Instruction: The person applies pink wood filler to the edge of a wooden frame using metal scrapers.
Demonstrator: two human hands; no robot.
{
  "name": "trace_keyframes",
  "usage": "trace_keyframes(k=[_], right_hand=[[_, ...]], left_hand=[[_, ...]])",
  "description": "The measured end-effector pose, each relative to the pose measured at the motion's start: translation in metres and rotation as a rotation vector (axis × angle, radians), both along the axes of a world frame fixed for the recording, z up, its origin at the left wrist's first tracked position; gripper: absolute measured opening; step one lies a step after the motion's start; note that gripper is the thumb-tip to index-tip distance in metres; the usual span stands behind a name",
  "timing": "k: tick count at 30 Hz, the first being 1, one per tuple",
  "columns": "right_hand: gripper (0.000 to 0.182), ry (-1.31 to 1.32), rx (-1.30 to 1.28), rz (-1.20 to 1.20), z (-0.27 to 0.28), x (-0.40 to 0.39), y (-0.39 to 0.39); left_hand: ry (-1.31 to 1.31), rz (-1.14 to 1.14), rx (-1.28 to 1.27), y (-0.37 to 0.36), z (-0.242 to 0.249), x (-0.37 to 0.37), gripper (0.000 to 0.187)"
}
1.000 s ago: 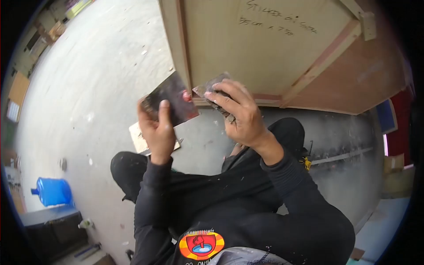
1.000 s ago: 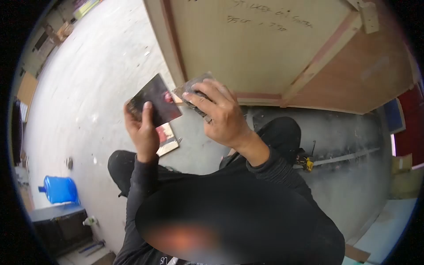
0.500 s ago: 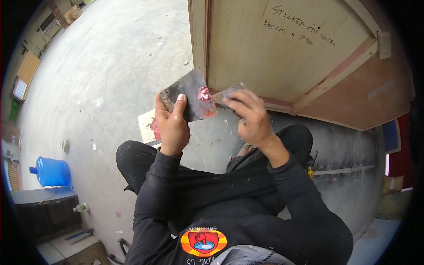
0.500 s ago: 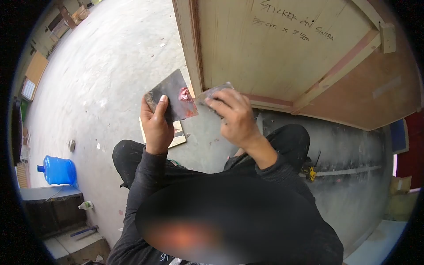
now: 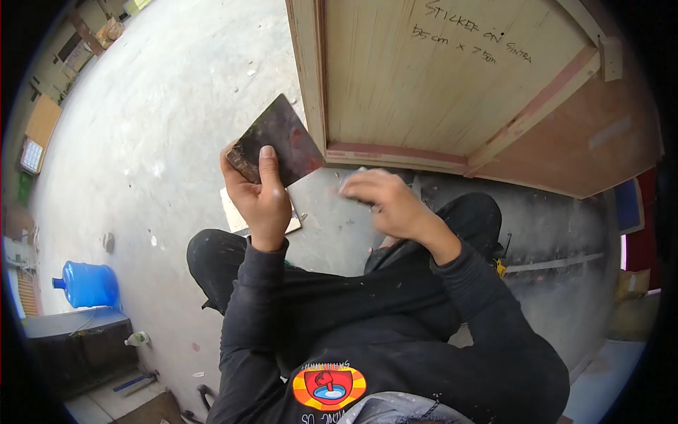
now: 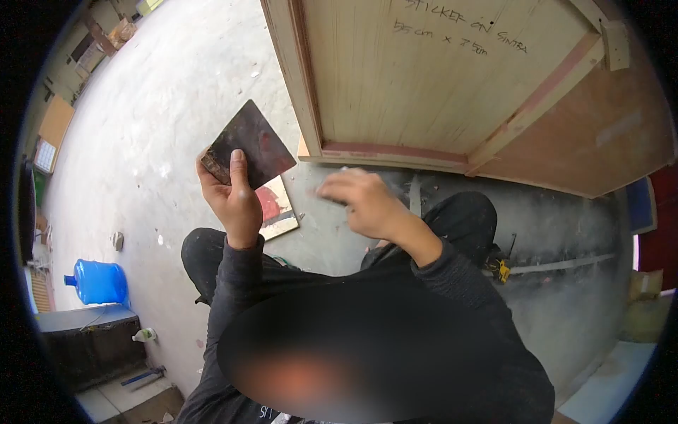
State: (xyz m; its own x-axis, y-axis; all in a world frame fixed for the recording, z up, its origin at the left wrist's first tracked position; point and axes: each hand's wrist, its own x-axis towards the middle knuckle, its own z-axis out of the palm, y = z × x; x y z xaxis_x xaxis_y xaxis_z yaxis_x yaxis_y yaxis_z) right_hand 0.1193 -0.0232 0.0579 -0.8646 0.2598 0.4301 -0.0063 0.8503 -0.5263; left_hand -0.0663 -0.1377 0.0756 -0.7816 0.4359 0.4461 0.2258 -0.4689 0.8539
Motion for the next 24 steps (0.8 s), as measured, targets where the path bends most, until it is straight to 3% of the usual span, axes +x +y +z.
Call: trace_keyframes(k=[2, 4, 5, 7, 11, 13, 15, 17, 18, 22, 24], right_hand=[[0.057, 0.249, -0.237, -0.116, 0.002, 0.000, 0.007], [0.057, 0.328, -0.219, -0.122, 0.015, -0.004, 0.000], [0.058, 0.413, -0.191, -0.127, 0.019, -0.008, 0.001], [0.060, 0.409, -0.113, -0.105, 0.014, -0.014, 0.002], [0.054, 0.413, 0.019, -0.117, -0.003, -0.013, 0.008], [0.050, 0.210, 0.141, -0.216, -0.011, -0.003, 0.024], [0.050, 0.243, 0.102, -0.243, -0.010, 0.000, 0.030], [0.055, 0.335, 0.226, -0.332, 0.018, 0.007, 0.019], [0.055, 0.330, 0.298, -0.330, 0.032, 0.005, 0.010], [0.054, 0.111, 0.386, -0.241, 0.042, 0.007, 0.004], [0.054, 0.215, 0.247, -0.199, 0.041, 0.002, 0.005]], left_hand=[[-0.352, -0.193, 0.012, -0.001, -0.005, -0.005, 0.026], [-0.818, -0.438, -0.083, 0.001, -0.013, -0.003, 0.028], [-0.822, -0.572, -0.096, 0.004, -0.017, 0.004, 0.022], [-0.895, -0.622, -0.120, 0.003, -0.006, 0.021, 0.023], [-0.734, -0.575, -0.035, 0.002, -0.018, 0.026, 0.026], [-0.626, -0.506, -0.025, 0.005, -0.021, 0.023, 0.026], [-0.514, -0.444, -0.018, 0.008, -0.020, 0.021, 0.027], [-0.106, -0.216, -0.149, 0.005, -0.018, 0.030, 0.027], [-0.063, -0.202, -0.167, 0.005, -0.018, 0.035, 0.025], [0.004, -0.203, -0.144, 0.006, -0.016, 0.036, 0.026], [-0.252, -0.358, -0.223, 0.003, -0.011, 0.031, 0.027]])
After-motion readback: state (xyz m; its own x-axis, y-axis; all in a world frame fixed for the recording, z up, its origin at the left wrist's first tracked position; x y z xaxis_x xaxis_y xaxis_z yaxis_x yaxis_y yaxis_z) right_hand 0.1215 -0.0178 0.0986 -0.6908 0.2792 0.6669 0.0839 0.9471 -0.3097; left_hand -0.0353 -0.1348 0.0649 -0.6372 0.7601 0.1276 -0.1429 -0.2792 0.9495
